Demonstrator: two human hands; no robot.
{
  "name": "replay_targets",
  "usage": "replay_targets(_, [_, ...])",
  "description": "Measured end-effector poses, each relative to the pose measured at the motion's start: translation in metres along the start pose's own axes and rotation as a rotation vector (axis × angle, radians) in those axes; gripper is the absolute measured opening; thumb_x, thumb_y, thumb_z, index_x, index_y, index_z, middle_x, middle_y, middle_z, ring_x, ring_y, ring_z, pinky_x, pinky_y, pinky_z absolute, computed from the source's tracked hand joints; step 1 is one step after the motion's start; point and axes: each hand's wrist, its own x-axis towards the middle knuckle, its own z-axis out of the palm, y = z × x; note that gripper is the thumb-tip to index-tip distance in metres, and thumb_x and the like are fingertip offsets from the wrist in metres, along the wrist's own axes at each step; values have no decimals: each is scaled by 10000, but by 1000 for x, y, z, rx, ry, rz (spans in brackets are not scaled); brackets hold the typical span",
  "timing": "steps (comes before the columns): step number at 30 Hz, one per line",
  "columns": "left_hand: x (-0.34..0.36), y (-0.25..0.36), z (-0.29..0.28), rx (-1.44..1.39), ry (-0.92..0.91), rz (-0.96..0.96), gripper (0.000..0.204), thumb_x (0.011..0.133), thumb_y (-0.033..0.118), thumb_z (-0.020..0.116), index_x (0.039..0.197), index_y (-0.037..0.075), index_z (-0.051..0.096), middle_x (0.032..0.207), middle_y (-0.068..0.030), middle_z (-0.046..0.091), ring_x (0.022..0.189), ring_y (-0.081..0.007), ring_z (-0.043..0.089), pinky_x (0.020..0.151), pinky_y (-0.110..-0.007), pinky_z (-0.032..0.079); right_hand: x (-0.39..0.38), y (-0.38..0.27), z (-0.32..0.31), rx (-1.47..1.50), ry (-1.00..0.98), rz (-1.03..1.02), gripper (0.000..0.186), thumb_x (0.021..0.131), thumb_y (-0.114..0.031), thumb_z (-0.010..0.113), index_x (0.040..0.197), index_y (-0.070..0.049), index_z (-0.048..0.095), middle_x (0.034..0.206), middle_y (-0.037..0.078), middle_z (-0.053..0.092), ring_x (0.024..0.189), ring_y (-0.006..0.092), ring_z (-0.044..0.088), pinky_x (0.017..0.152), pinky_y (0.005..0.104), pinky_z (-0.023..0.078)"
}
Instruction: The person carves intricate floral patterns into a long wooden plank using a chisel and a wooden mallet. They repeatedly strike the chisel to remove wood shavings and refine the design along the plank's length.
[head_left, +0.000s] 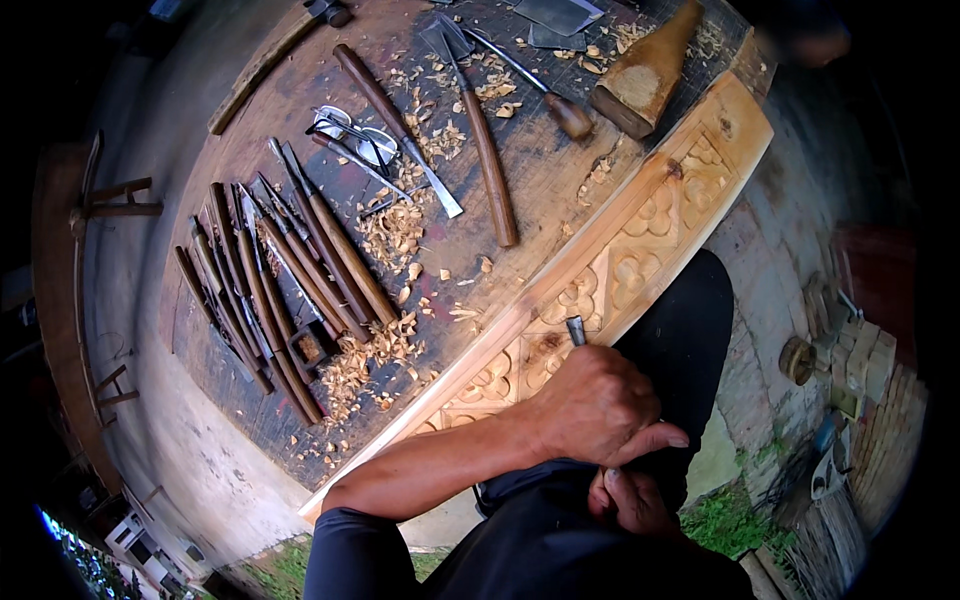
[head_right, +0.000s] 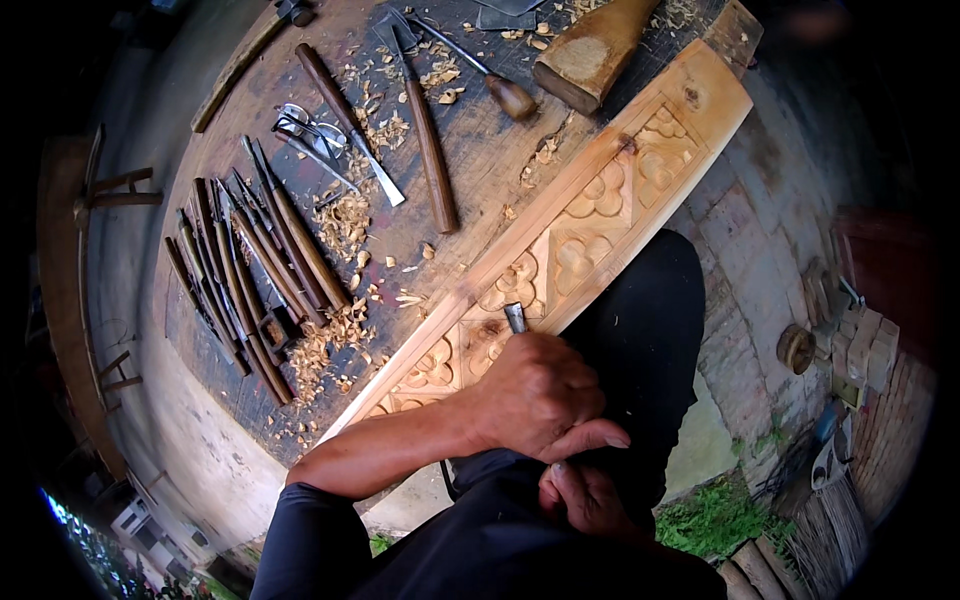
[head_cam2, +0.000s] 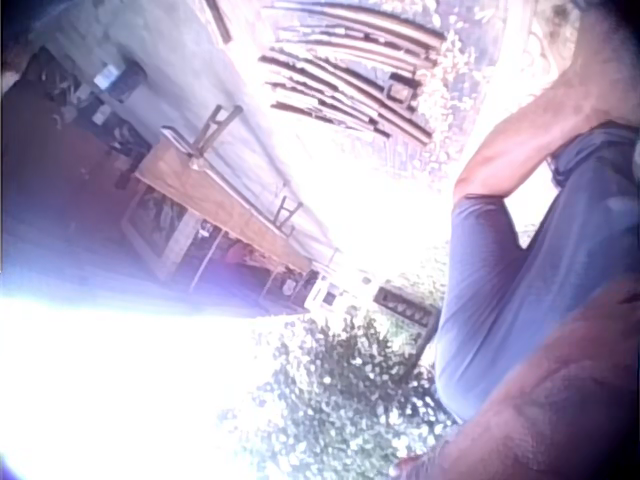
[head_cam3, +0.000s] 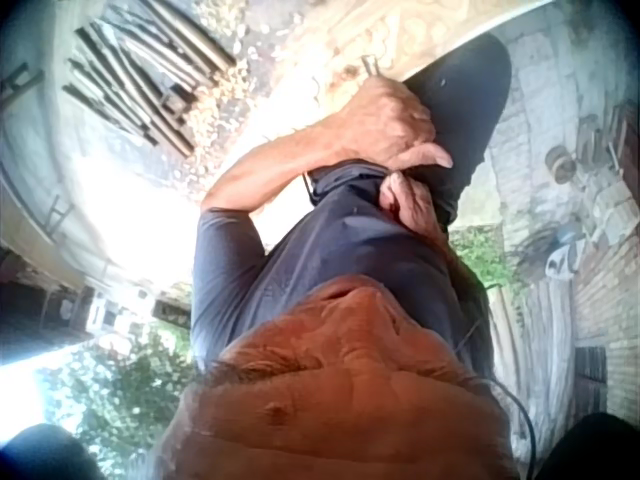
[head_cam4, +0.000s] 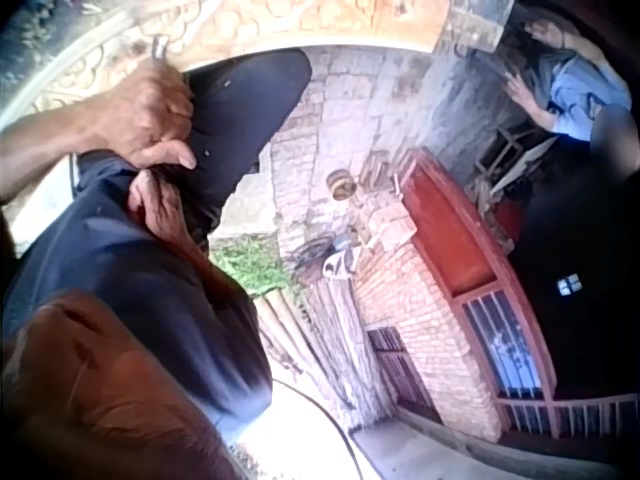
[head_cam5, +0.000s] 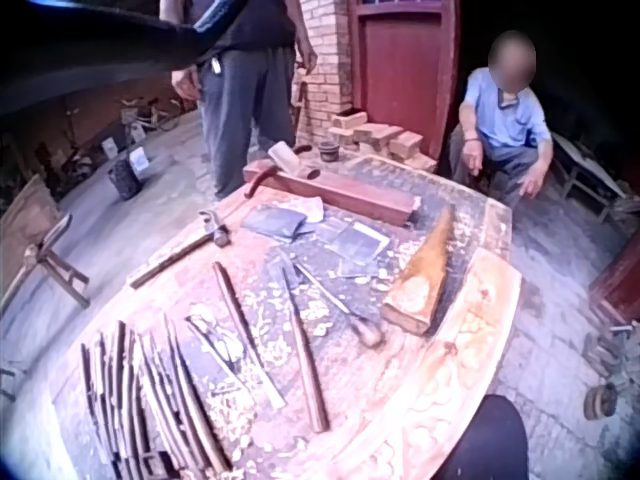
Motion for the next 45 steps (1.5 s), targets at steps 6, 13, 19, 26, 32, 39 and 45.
replay_targets(6, [7,-1,-5,35,-11,-36,607,943,531,745,537,118,561,564,-54,534,542,-294,581,519,-431,430,10,-12,6,66,15,39,477,1199,-271,346,831,-63,566,744,25,598,708,127,552,711,298,467])
replay_targets(13, [5,-1,-9,-47,-21,18,579,913,550,766,585,106,591,595,-57,527,563,-302,580,533,-435,447,-2,-28,-8,-54,-51,109,510,1197,-288,296,856,-26,571,761,66,599,719,169,564,734,333,477])
replay_targets(19, [6,0,-7,-44,-27,16,570,905,534,777,581,103,592,586,-58,525,553,-298,576,524,-433,447,-4,-24,-11,-85,-63,55,464,1191,-259,323,887,-18,578,773,72,599,743,177,570,745,334,480])
replay_targets(26, [6,0,-8,-19,-33,-20,572,924,526,757,568,102,610,566,-58,536,548,-298,595,516,-428,461,1,-12,-4,-14,-28,-31,348,1177,-197,358,952,-19,554,788,70,582,734,174,555,729,333,469])
replay_targets(32, [5,1,-6,-27,-15,-32,565,931,517,748,565,106,621,568,-60,544,544,-300,596,517,-430,463,5,-10,0,27,-29,-29,331,1173,-191,360,952,-32,548,782,57,571,709,148,548,706,324,460])
replay_targets(39, [1,-3,-2,-21,16,-38,556,914,522,766,573,130,568,588,-35,513,557,-280,577,526,-426,424,14,-15,3,-54,-24,-39,433,1177,-260,326,845,-72,530,765,64,601,690,148,557,726,298,476])
replay_targets(45, [1,2,-11,62,24,124,549,899,577,744,628,132,572,658,-28,512,605,-246,551,563,-391,408,3,5,-6,-74,63,-121,192,1113,-117,517,975,-34,621,716,51,623,644,158,611,614,326,487])
